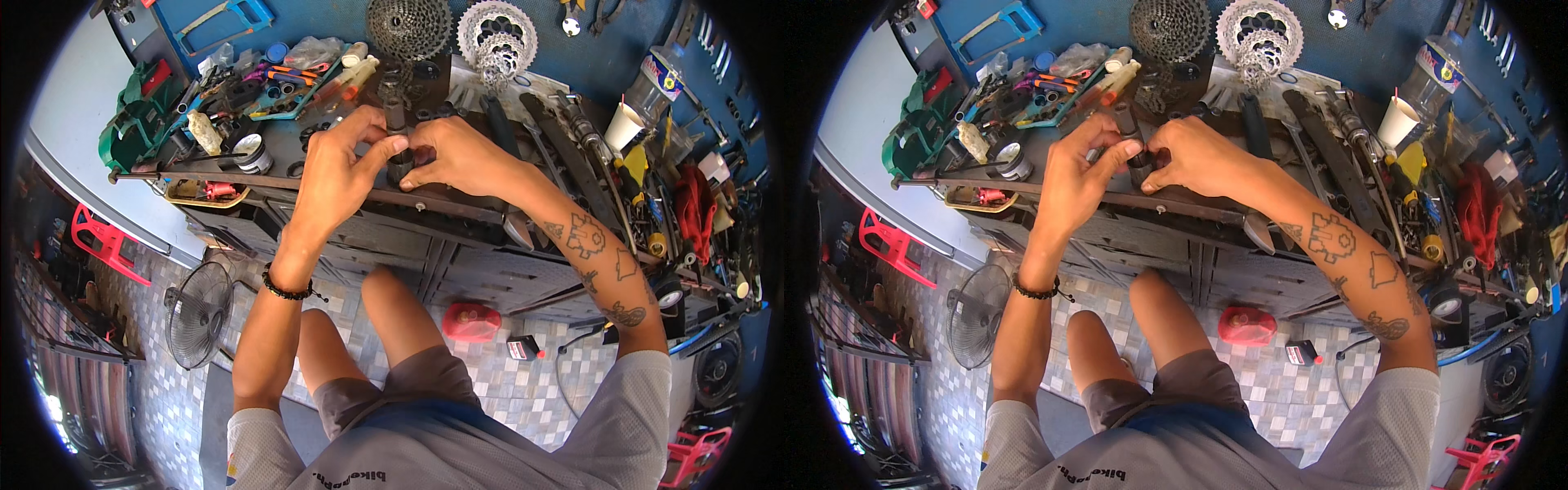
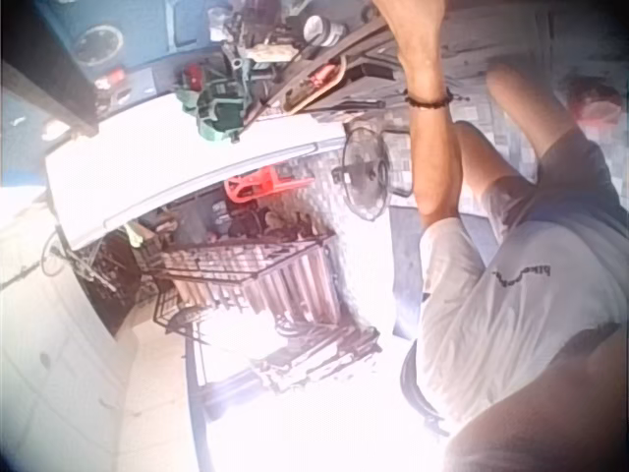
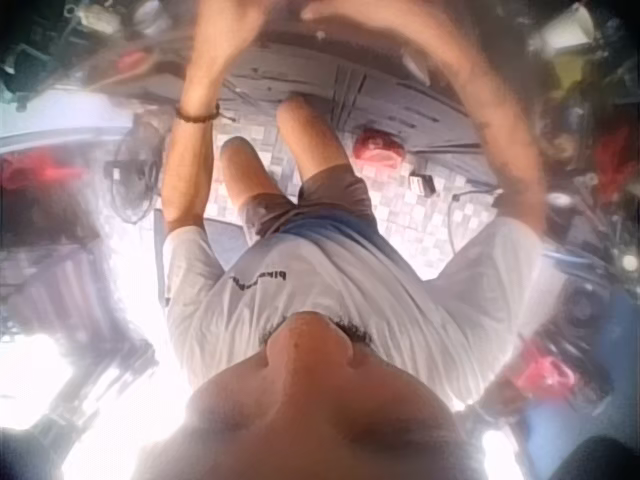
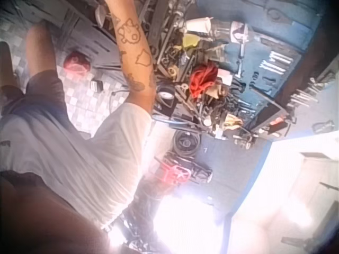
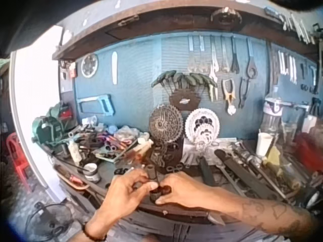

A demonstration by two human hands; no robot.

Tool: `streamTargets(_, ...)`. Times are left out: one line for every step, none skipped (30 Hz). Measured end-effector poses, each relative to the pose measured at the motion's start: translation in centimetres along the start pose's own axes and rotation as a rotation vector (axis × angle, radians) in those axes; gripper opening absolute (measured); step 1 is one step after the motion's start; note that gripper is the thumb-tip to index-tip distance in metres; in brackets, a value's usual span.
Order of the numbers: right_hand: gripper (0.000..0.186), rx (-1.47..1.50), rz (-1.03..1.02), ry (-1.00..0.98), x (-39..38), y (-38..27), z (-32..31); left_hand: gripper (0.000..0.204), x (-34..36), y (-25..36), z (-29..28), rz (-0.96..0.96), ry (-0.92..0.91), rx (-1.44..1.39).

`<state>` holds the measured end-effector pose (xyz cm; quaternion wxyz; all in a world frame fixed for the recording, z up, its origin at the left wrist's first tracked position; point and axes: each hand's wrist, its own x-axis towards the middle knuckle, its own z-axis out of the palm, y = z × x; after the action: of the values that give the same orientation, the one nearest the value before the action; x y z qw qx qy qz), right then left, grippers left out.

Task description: The person is repairing a bicycle wheel by removing the axle, adjusting the hub, and reassembling components. They use various tools to tighten and align parts, then place the wheel on the floor.

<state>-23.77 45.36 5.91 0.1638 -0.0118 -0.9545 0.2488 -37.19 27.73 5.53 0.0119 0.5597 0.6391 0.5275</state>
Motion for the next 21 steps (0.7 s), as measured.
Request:
streamTargets(0.051,-0.003,-0.011,0.008,0.0,0.0,0.0,0.023,-0.1,0.1,0.0,-0.005,0.0,0.007)
streamTargets(0.05,-0.001,-0.003,0.001,0.0,-0.1,0.0,0.023,-0.1,0.2,0.0,-0.008,0.001,0.014)
streamTargets(0.05,0.0,0.004,-0.005,0.0,-0.1,-0.1,0.023,-0.1,0.2,0.0,-0.001,0.007,0.017)
streamTargets(0.05,0.0,0.007,-0.011,0.0,-0.1,-0.1,0.024,-0.1,0.2,0.0,-0.004,0.01,0.016)
streamTargets(0.05,0.002,0.019,-0.014,0.0,-0.2,-0.2,0.025,-0.1,0.2,0.1,0.003,0.018,0.01)
streamTargets(0.05,0.002,0.027,-0.015,0.0,-0.2,-0.2,0.026,-0.1,0.1,0.1,0.003,0.028,0.004)
streamTargets(0.049,0.001,0.034,-0.018,0.0,-0.2,-0.2,0.026,-0.1,0.1,0.1,-0.002,0.023,-0.012)
streamTargets(0.049,-0.002,0.033,-0.02,0.0,-0.2,-0.2,0.026,-0.1,0.0,0.2,-0.013,0.022,-0.029)
streamTargets(0.049,-0.005,0.032,-0.023,0.0,-0.2,-0.1,0.026,0.0,0.0,0.2,-0.036,0.02,-0.047)
streamTargets(0.049,-0.01,0.027,-0.019,0.1,-0.2,-0.1,0.026,0.0,-0.1,0.2,-0.02,0.023,-0.039)
streamTargets(0.049,0.0,0.032,-0.018,0.1,-0.2,0.0,0.026,0.0,-0.1,0.2,-0.015,0.025,-0.033)
streamTargets(0.048,0.009,0.033,-0.011,0.1,-0.2,-0.1,0.026,0.0,-0.1,0.2,-0.023,0.024,-0.025)
streamTargets(0.048,0.017,0.034,-0.004,0.2,-0.3,-0.1,0.026,0.0,0.0,0.1,-0.007,0.018,-0.013)
streamTargets(0.048,0.006,0.053,-0.054,0.2,-0.5,-0.3,0.026,0.0,0.1,0.0,-0.004,0.011,0.0)
streamTargets(0.049,-0.005,0.071,-0.105,0.2,-0.7,-0.6,0.026,0.1,0.1,-0.1,-0.004,0.009,0.015)
streamTargets(0.05,-0.006,0.074,-0.143,0.4,-0.9,-1.1,0.026,0.1,0.2,-0.2,0.009,0.002,0.013)
streamTargets(0.054,-0.021,0.064,-0.122,0.3,-1.1,-1.6,0.026,0.1,0.3,-0.3,0.019,0.001,0.013)
streamTargets(0.059,-0.026,0.039,-0.09,0.2,-1.4,-2.3,0.025,0.1,0.4,-0.4,0.029,-0.001,0.013)
streamTargets(0.065,-0.034,0.068,-0.079,0.1,-1.7,-3.1,0.026,0.1,0.5,-0.5,0.019,-0.012,0.014)
streamTargets(0.076,-0.073,0.008,-0.126,0.6,-1.8,-4.2,0.026,0.1,0.6,-0.6,0.007,-0.021,0.015)
streamTargets(0.068,0.057,-0.084,-0.061,0.9,-2.1,-4.9,0.026,0.2,0.6,-0.7,-0.007,-0.029,0.017)
